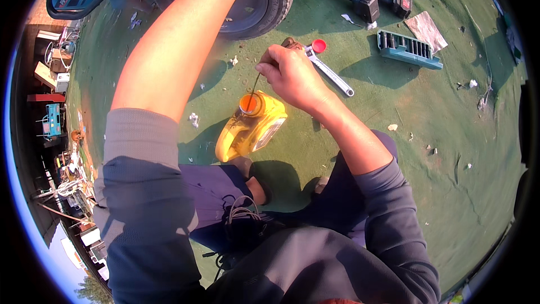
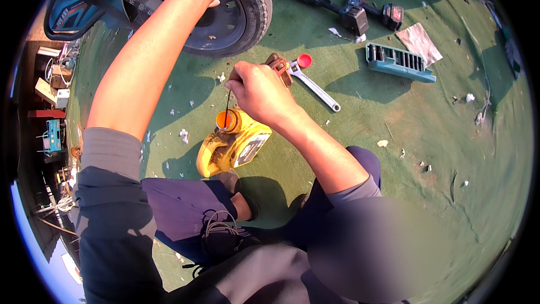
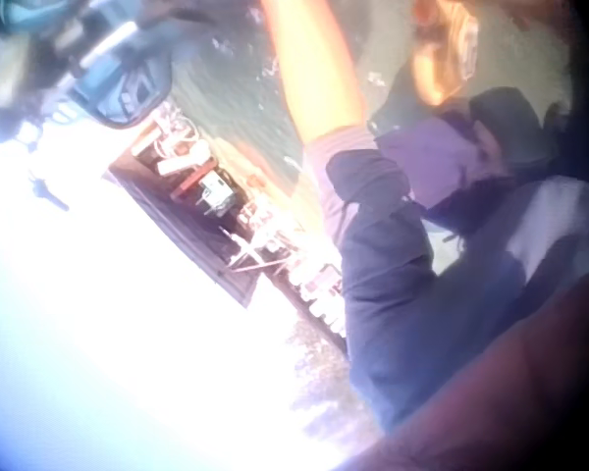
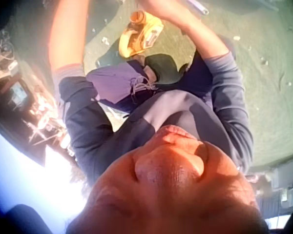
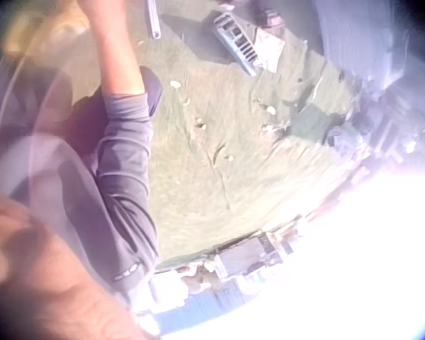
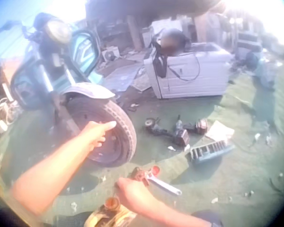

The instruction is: The person lubricates the front wheel axle of a blue scooter with oil from a yellow bottle, wipes the area with a cloth, and then uses a cordless impact wrench to tighten the axle nut.

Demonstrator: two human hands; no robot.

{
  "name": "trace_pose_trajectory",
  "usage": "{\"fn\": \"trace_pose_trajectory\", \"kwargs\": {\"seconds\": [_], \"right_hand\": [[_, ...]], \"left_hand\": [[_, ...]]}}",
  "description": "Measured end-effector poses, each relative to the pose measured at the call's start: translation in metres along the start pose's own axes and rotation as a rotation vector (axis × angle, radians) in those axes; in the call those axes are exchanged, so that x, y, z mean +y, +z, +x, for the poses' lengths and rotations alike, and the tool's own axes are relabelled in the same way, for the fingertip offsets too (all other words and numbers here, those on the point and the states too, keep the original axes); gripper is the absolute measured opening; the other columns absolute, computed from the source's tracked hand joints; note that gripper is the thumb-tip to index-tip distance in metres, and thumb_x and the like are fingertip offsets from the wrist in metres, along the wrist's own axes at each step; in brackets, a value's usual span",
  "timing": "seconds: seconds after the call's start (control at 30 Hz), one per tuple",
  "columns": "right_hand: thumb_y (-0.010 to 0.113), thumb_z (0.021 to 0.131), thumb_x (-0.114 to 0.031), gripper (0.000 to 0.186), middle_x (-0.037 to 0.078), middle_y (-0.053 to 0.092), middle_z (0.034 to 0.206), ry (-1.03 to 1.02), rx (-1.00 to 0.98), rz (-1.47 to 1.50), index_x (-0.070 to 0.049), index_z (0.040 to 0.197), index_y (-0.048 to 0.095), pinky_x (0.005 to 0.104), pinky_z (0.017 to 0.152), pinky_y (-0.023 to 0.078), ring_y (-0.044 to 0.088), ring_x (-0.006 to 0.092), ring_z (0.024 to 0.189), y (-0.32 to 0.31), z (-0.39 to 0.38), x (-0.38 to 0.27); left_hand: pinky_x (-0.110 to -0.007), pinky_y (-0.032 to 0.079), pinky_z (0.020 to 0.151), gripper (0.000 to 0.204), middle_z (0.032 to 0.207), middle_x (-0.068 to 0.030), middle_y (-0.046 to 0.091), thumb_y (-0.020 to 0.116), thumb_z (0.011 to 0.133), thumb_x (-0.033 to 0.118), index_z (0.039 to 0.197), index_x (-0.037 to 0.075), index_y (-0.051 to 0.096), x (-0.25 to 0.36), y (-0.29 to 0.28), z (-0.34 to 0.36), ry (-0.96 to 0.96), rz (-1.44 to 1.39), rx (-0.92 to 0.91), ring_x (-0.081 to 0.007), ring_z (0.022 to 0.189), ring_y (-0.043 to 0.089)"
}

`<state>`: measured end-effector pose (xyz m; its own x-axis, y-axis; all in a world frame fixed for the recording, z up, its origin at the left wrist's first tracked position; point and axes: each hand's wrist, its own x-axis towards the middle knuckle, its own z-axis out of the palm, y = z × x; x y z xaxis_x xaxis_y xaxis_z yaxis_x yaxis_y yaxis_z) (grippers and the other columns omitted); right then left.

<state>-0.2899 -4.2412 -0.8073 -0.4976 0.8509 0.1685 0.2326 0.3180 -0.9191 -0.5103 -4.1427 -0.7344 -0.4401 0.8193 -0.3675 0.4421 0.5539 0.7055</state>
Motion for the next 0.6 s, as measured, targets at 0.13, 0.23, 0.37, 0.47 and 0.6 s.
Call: {"fn": "trace_pose_trajectory", "kwargs": {"seconds": [0.13, 0.23, 0.37, 0.47, 0.6], "right_hand": [[0.073, 0.091, -0.016, 0.019, 0.022, 0.072, 0.084, 0.128, -0.018, 0.112, 0.003, 0.091, 0.070, 0.0475, 0.077, 0.054, 0.071, 0.0403, 0.084, -0.005, 0.005, 0.004], [0.072, 0.094, -0.015, 0.021, 0.015, 0.074, 0.080, 0.237, -0.013, 0.240, 0.005, 0.091, 0.069, 0.0376, 0.069, 0.057, 0.074, 0.0241, 0.073, -0.004, 0.007, 0.013], [0.070, 0.100, -0.019, 0.023, 0.007, 0.073, 0.085, 0.369, -0.058, 0.301, 0.004, 0.097, 0.067, 0.0272, 0.067, 0.056, 0.071, 0.0114, 0.075, -0.023, 0.011, 0.014], [0.070, 0.100, -0.019, 0.022, 0.007, 0.073, 0.084, 0.355, -0.001, 0.339, 0.003, 0.095, 0.068, 0.0267, 0.064, 0.055, 0.071, 0.0107, 0.074, -0.030, 0.012, 0.016], [0.070, 0.099, -0.016, 0.022, 0.009, 0.074, 0.082, 0.313, 0.044, 0.353, 0.005, 0.092, 0.068, 0.0286, 0.065, 0.057, 0.071, 0.0123, 0.071, -0.039, 0.011, 0.010]], "left_hand": [[-0.055, 0.049, 0.099, 0.083, 0.145, -0.0218, 0.056, 0.081, 0.083, 0.053, 0.143, 0.001, 0.057, 0.086, 0.043, 0.036, 0.084, -0.141, 0.089, -0.0407, 0.129, 0.056], [-0.054, 0.049, 0.100, 0.082, 0.145, -0.0211, 0.057, 0.080, 0.084, 0.051, 0.143, 0.000, 0.056, 0.088, 0.060, 0.047, 0.140, -0.195, 0.101, -0.0390, 0.129, 0.057], [-0.052, 0.049, 0.101, 0.081, 0.144, -0.0201, 0.057, 0.080, 0.085, 0.049, 0.143, 0.000, 0.055, 0.088, 0.073, 0.052, 0.176, -0.218, 0.102, -0.0368, 0.128, 0.057], [-0.051, 0.048, 0.103, 0.080, 0.143, -0.0194, 0.058, 0.080, 0.085, 0.048, 0.143, 0.000, 0.054, 0.084, 0.075, 0.046, 0.209, -0.222, 0.091, -0.0351, 0.128, 0.058], [-0.049, 0.048, 0.104, 0.079, 0.142, -0.0184, 0.059, 0.080, 0.086, 0.046, 0.144, -0.001, 0.053, 0.070, 0.062, 0.031, 0.253, -0.221, 0.084, -0.0328, 0.128, 0.058]]}}
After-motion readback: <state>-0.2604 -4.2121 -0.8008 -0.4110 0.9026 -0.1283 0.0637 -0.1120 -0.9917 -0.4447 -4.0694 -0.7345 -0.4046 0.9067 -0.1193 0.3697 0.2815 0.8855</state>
